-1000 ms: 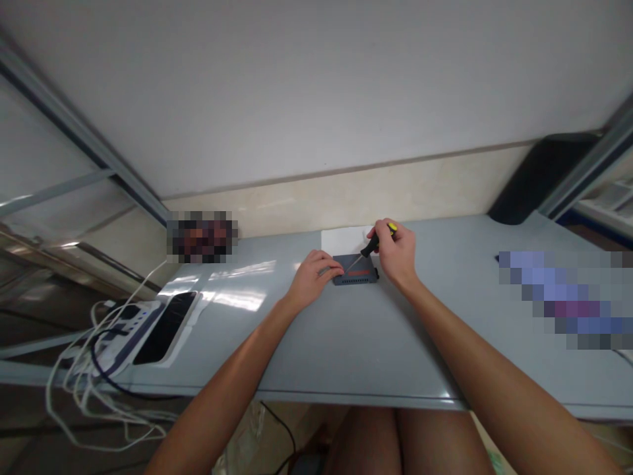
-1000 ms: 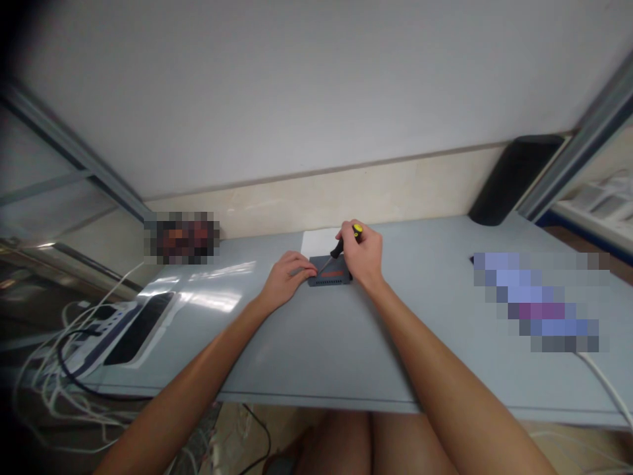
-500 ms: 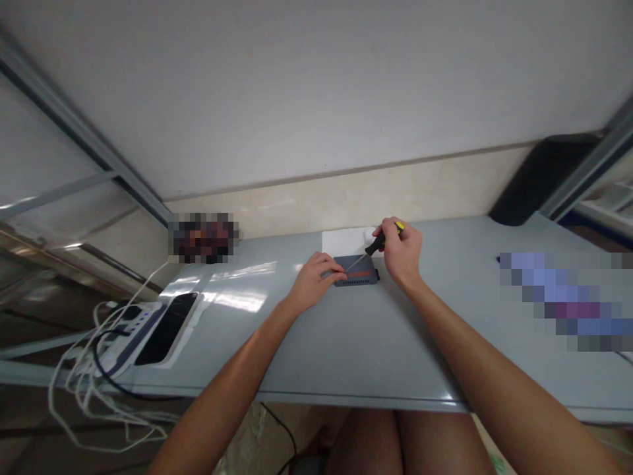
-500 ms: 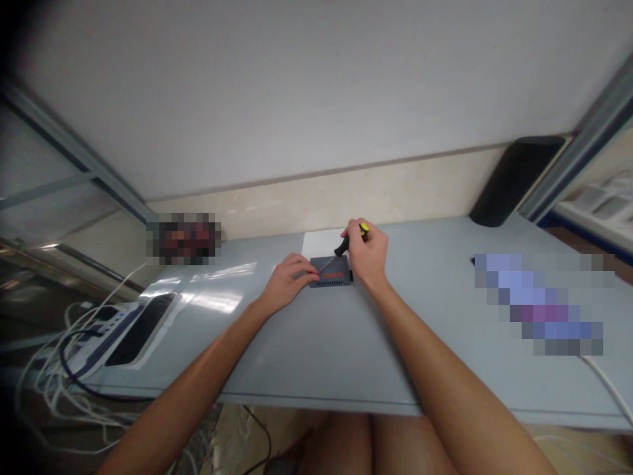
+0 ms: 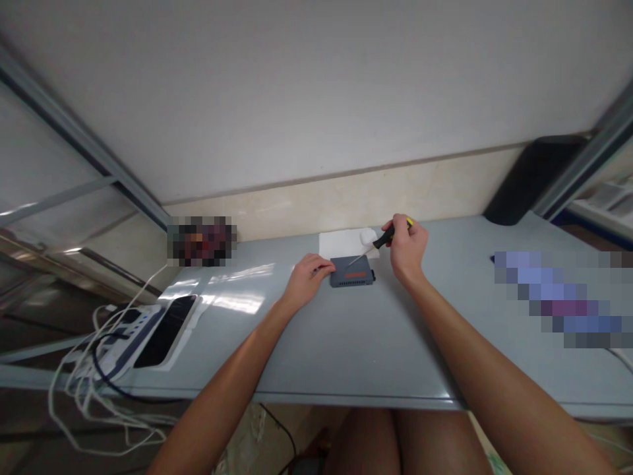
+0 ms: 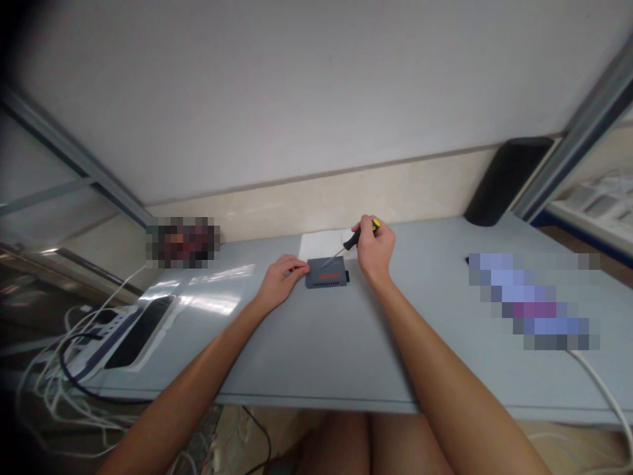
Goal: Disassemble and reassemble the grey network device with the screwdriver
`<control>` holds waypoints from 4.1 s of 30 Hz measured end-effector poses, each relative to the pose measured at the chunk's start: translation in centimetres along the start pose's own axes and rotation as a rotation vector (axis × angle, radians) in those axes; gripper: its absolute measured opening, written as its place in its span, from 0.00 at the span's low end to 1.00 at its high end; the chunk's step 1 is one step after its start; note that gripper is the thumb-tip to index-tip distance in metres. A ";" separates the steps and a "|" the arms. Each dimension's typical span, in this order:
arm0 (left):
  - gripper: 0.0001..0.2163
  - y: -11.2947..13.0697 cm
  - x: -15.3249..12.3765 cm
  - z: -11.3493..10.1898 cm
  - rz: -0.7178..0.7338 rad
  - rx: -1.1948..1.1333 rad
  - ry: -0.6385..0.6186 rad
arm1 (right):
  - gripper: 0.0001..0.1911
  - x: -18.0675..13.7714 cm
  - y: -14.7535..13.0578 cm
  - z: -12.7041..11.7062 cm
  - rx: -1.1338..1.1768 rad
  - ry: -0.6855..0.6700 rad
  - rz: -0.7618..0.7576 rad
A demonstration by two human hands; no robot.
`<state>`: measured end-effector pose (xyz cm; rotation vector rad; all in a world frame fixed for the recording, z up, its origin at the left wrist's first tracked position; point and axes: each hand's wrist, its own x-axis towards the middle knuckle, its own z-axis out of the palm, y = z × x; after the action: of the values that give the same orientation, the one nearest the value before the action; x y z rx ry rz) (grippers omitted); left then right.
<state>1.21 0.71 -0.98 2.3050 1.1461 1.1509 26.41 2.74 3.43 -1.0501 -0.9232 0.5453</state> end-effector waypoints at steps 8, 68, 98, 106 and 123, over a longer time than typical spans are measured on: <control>0.12 -0.2 -0.2 0.1 -0.164 -0.050 0.006 | 0.19 0.6 1.3 -0.2 -0.038 0.010 0.032; 0.11 2.2 0.4 0.9 -0.120 -0.186 -0.157 | 0.19 1.1 0.7 -1.0 -0.176 0.052 -0.030; 0.09 0.3 0.7 1.5 -0.400 -0.609 -0.177 | 0.20 0.9 -0.2 -0.8 -0.161 -0.001 -0.019; 0.07 0.6 0.6 1.9 -0.426 -0.579 -0.115 | 0.19 -0.1 -0.6 -0.1 -0.271 -0.195 -0.019; 0.15 0.6 0.9 0.9 -0.378 -0.308 -0.023 | 0.18 -1.7 -1.9 0.8 -0.293 -0.708 0.003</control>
<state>2.57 1.10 -0.70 1.7754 1.2304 1.0655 24.77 0.97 4.64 -1.1356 -1.6615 0.8249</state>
